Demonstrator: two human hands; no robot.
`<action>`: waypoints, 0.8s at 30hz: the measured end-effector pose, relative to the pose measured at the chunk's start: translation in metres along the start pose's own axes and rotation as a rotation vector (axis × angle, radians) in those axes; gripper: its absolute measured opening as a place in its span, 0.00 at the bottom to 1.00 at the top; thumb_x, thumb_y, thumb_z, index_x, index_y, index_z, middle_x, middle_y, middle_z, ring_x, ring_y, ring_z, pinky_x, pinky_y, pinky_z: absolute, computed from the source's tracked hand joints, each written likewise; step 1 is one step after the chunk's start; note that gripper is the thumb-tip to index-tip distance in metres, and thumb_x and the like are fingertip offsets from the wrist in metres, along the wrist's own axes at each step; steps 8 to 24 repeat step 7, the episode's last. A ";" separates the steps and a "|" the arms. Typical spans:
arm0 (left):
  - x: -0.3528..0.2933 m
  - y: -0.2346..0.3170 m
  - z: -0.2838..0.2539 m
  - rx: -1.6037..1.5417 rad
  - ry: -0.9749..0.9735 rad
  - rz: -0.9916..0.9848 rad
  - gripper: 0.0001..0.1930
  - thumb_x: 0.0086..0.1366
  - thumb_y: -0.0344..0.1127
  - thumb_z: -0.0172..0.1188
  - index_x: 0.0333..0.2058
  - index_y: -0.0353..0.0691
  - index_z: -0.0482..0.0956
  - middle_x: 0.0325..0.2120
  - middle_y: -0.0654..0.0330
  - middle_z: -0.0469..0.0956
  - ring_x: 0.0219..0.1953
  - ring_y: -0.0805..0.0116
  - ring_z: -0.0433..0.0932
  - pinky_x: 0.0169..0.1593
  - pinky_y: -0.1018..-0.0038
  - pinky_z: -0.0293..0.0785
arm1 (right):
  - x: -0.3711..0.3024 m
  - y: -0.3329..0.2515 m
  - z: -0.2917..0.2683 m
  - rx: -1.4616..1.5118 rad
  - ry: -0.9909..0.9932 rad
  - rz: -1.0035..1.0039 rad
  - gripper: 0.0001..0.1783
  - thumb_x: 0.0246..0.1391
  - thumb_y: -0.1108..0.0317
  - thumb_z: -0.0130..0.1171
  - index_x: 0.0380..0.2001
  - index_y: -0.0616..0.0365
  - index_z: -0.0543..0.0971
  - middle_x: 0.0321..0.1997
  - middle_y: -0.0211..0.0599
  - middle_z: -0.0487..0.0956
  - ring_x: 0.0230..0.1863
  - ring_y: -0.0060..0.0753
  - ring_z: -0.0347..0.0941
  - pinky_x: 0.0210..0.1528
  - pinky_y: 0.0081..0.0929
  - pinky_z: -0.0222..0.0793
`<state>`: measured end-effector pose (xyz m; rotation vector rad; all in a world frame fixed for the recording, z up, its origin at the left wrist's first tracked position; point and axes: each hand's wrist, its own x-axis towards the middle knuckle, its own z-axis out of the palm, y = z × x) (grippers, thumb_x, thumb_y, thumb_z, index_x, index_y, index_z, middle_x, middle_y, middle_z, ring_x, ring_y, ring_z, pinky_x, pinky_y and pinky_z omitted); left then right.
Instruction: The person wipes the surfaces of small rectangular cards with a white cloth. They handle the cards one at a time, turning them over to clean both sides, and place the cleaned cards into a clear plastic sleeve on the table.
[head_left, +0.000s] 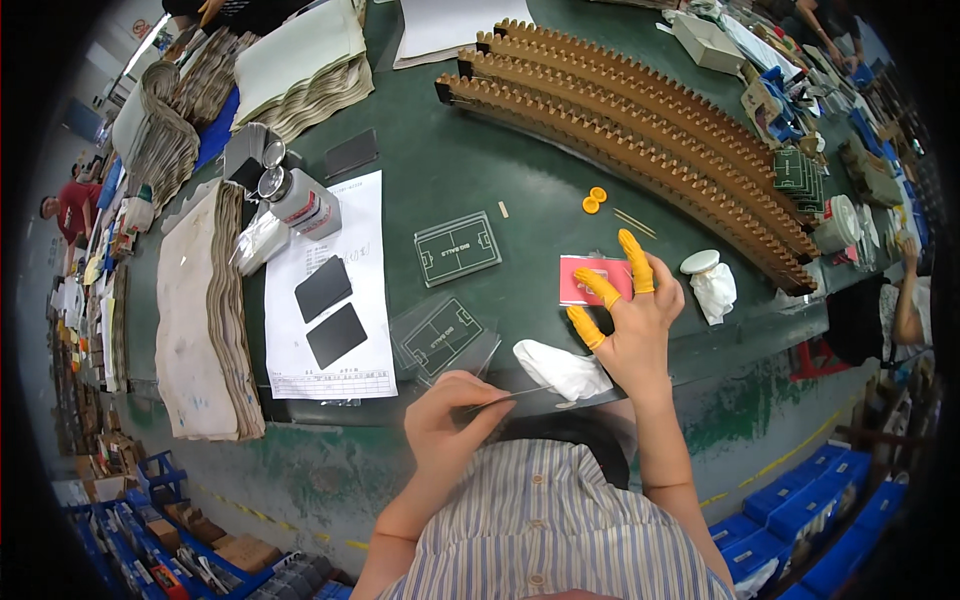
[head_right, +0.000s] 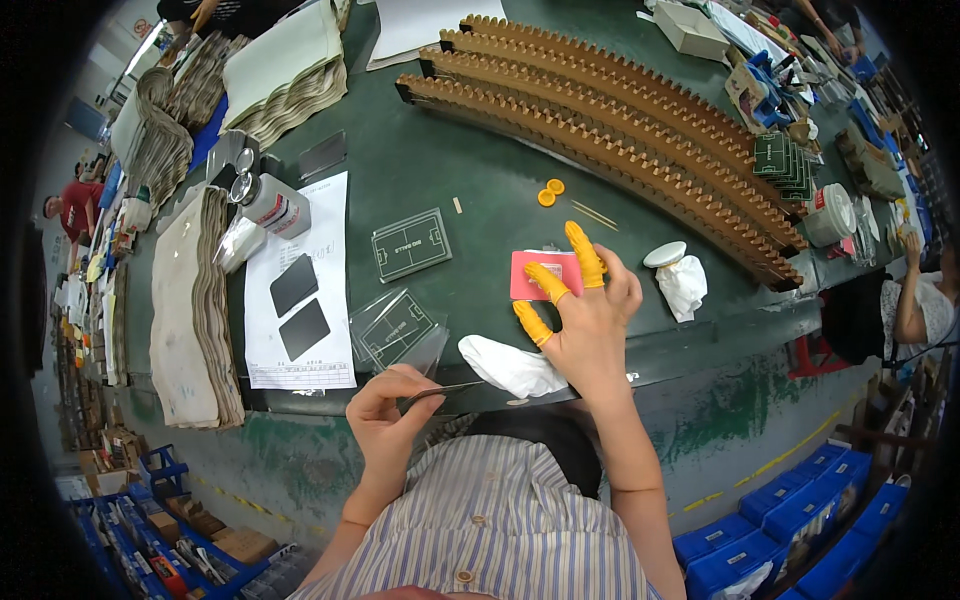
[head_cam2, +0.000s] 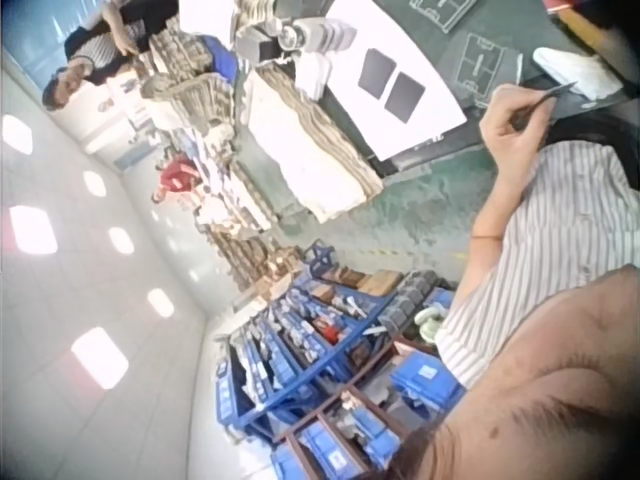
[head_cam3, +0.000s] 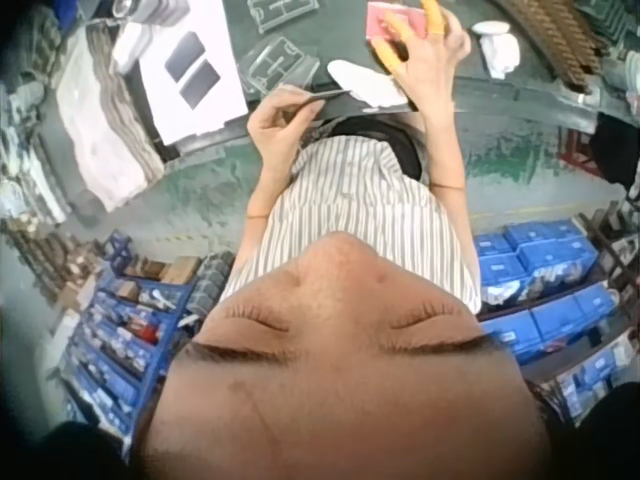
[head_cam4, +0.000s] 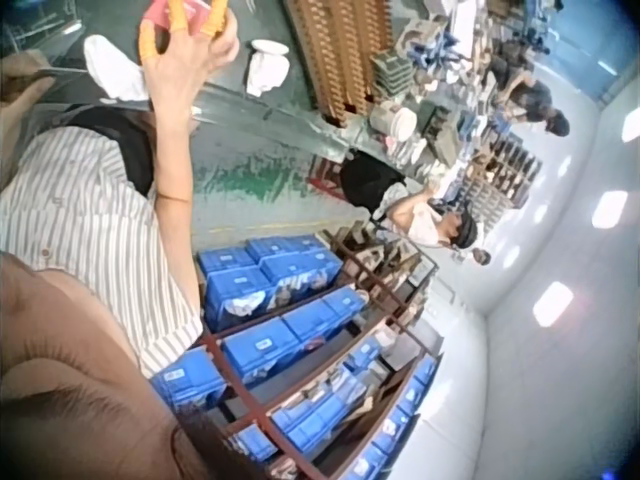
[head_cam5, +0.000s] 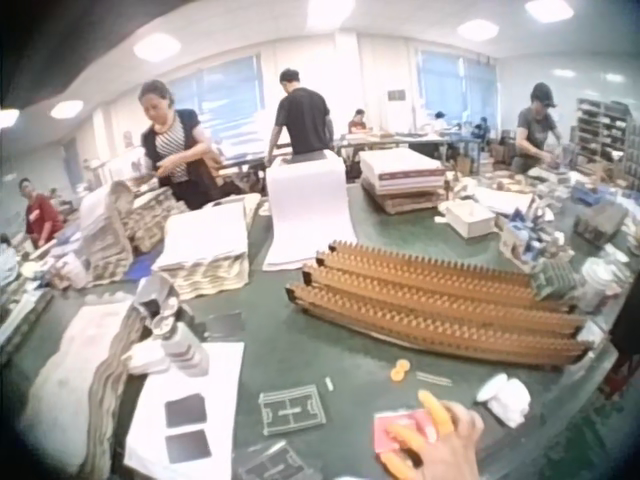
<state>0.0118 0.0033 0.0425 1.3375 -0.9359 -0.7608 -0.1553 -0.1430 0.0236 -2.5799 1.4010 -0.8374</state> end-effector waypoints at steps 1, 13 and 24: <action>0.001 0.000 0.000 0.007 -0.001 0.009 0.08 0.46 0.18 0.66 0.26 0.34 0.80 0.25 0.60 0.79 0.31 0.68 0.75 0.39 0.74 0.69 | 0.000 0.000 0.001 -0.003 -0.002 -0.003 0.20 0.42 0.52 0.64 0.38 0.47 0.82 0.61 0.40 0.66 0.61 0.46 0.53 0.60 0.43 0.41; 0.004 -0.005 -0.002 0.099 -0.039 0.143 0.10 0.46 0.15 0.64 0.26 0.37 0.78 0.28 0.57 0.80 0.32 0.66 0.75 0.43 0.71 0.67 | 0.000 -0.002 0.003 -0.017 -0.027 -0.014 0.20 0.42 0.52 0.64 0.39 0.48 0.82 0.61 0.41 0.66 0.62 0.46 0.53 0.61 0.44 0.41; 0.004 -0.005 -0.002 0.099 -0.039 0.143 0.10 0.46 0.15 0.64 0.26 0.37 0.78 0.28 0.57 0.80 0.32 0.66 0.75 0.43 0.71 0.67 | 0.000 -0.002 0.003 -0.017 -0.027 -0.014 0.20 0.42 0.52 0.64 0.39 0.48 0.82 0.61 0.41 0.66 0.62 0.46 0.53 0.61 0.44 0.41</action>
